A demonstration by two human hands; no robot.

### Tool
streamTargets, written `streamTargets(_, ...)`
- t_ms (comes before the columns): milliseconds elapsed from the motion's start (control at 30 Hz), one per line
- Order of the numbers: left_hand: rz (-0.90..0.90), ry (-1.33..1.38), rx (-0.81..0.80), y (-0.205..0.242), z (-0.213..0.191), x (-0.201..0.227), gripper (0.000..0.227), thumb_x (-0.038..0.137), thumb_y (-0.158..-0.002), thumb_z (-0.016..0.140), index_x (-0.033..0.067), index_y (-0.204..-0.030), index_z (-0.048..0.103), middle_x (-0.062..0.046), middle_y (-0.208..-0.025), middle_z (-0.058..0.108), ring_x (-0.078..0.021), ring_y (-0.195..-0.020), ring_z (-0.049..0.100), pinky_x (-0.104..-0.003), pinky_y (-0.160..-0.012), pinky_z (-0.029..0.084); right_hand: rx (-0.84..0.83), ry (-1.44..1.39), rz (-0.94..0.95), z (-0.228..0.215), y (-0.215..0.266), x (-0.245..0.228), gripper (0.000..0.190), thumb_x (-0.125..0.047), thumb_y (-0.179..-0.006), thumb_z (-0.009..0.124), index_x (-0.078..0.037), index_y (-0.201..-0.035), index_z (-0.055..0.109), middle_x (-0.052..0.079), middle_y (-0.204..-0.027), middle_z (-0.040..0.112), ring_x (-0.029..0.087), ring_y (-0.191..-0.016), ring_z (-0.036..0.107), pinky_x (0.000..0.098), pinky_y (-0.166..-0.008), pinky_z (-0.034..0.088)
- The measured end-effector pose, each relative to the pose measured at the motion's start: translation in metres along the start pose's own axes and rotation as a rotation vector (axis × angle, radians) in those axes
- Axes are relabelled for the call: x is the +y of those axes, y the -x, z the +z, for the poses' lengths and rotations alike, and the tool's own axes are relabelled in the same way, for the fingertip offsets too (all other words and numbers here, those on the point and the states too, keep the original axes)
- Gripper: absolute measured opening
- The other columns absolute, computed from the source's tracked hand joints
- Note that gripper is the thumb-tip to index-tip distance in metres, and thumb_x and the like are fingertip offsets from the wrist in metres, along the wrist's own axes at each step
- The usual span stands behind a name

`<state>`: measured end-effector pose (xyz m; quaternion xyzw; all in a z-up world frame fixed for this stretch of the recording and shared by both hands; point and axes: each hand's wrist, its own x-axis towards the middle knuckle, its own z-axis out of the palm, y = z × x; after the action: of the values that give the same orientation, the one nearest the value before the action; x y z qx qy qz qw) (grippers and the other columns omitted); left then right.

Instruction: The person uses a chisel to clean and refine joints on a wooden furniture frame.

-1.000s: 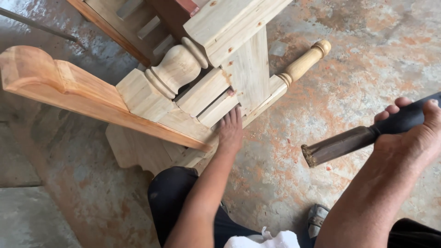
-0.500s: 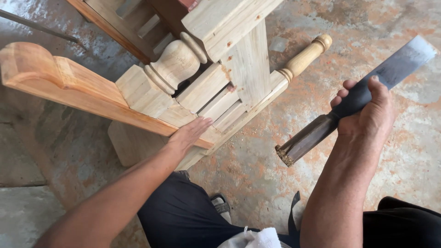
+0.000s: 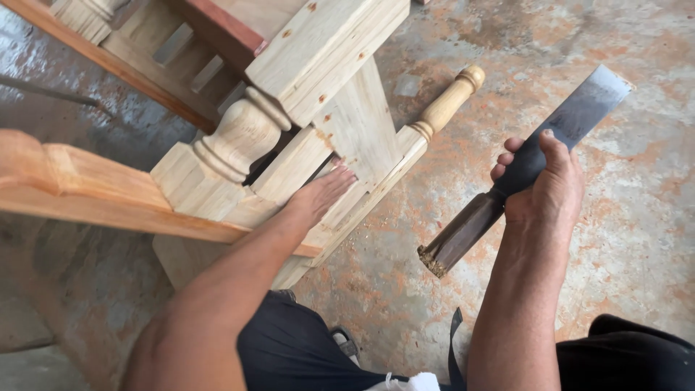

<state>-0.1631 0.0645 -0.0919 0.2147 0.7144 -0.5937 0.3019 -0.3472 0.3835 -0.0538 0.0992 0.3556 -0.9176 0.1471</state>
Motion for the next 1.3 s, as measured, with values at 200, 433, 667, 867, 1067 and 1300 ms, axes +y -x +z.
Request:
streamTargets(200,0.269,-0.030,-0.204,0.041,-0.059,-0.022,0.073,0.051,-0.108,0.036,0.0003,-0.159,0.029,-0.020,-0.172,0.007,-0.0405,-0.157,-0.002,-0.056,-0.121,-0.009,0.056,0.051,-0.062,-0.007,-0.003,-0.011,0.018,-0.014,-0.101,0.058,-0.004,-0.114,0.050,0.017,-0.089,0.069,0.024,-0.069,0.067,0.0363,-0.057,0.057)
streamTargets(433,0.169,0.409,-0.261,0.060,-0.047,0.053,0.072,0.054,-0.104,0.048,0.0011,-0.153,0.047,-0.018,-0.162,0.037,-0.0396,-0.154,0.018,-0.055,-0.124,-0.002,0.114,0.215,0.009,0.001,-0.015,0.017,0.017,-0.016,-0.107,0.048,-0.002,-0.117,0.048,0.017,-0.085,0.069,0.022,-0.064,0.068,0.0347,-0.051,0.056)
streamTargets(667,-0.516,2.215,0.009,0.052,-0.056,0.046,0.061,0.059,-0.096,0.051,0.0151,-0.138,0.061,-0.013,-0.125,0.071,-0.0230,-0.113,0.068,-0.043,-0.102,0.052,-0.236,0.934,0.310,0.028,0.026,0.065,0.030,-0.026,-0.103,0.054,-0.002,-0.115,0.065,0.014,-0.071,0.070,0.020,-0.052,0.064,0.0342,-0.043,0.050)
streamTargets(867,-0.867,2.920,0.283,-0.030,-0.062,0.104,0.046,0.040,-0.096,0.065,0.0049,-0.127,0.065,-0.008,-0.096,0.073,-0.0145,-0.080,0.069,-0.032,-0.071,0.053,-0.494,1.359,0.440,0.034,0.050,0.084,0.034,-0.029,-0.101,0.060,0.002,-0.103,0.074,0.012,-0.066,0.072,0.018,-0.051,0.068,0.0306,-0.044,0.052)
streamTargets(1067,-1.413,3.142,0.818,-0.085,-0.048,0.128,0.030,0.022,-0.100,0.067,-0.0014,-0.118,0.073,-0.007,-0.083,0.070,-0.0105,-0.065,0.064,-0.025,-0.056,0.053,-0.449,1.572,0.386,0.036,0.052,0.089,0.032,-0.030,-0.103,0.057,-0.003,-0.103,0.074,0.010,-0.068,0.073,0.016,-0.053,0.068,0.0311,-0.046,0.053)
streamTargets(1300,-1.864,3.284,1.304,-0.103,-0.048,0.105,0.025,0.020,-0.097,0.067,0.0052,-0.117,0.069,-0.008,-0.089,0.074,-0.0141,-0.068,0.067,-0.027,-0.059,0.058,-0.435,1.522,0.370,0.034,0.048,0.086,0.033,-0.031,-0.103,0.058,-0.002,-0.102,0.074,0.010,-0.067,0.071,0.015,-0.055,0.068,0.0314,-0.048,0.055)
